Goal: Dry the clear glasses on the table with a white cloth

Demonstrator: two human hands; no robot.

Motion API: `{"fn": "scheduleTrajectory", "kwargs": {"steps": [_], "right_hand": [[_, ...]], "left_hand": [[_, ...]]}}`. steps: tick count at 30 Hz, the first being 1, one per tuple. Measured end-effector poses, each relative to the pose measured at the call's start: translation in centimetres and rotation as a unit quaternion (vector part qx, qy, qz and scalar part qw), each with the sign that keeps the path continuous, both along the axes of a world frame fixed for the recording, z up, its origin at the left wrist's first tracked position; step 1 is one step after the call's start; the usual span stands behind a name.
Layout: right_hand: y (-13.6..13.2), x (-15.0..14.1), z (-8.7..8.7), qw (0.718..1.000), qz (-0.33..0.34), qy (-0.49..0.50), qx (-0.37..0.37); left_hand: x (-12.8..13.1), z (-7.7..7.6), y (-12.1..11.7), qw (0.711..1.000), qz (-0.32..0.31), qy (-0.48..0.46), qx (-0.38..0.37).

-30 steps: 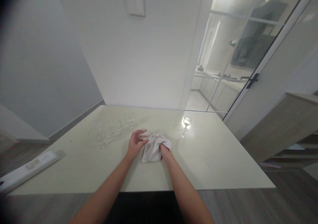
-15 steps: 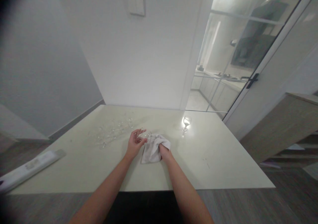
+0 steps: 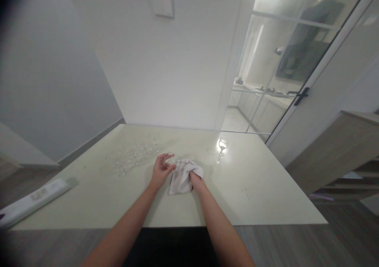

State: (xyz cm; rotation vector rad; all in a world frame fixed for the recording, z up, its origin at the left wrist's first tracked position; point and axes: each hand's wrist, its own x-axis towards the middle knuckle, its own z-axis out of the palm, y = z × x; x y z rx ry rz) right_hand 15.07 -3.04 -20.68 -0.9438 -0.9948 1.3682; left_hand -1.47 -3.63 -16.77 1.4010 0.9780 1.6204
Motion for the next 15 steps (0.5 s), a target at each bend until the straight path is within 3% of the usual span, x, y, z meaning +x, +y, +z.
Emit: {"fn": "scheduleTrajectory", "kwargs": {"steps": [7,15], "right_hand": [[0.07,0.03,0.00,1.000,-0.019,-0.013,-0.012],[-0.05,-0.10,-0.31,0.998,0.007,-0.057,0.006]], "left_hand": [[0.07,0.29,-0.42,1.000,0.010,0.021,0.013],[-0.07,0.12,-0.43,0.998,0.045,0.012,0.039]]}}
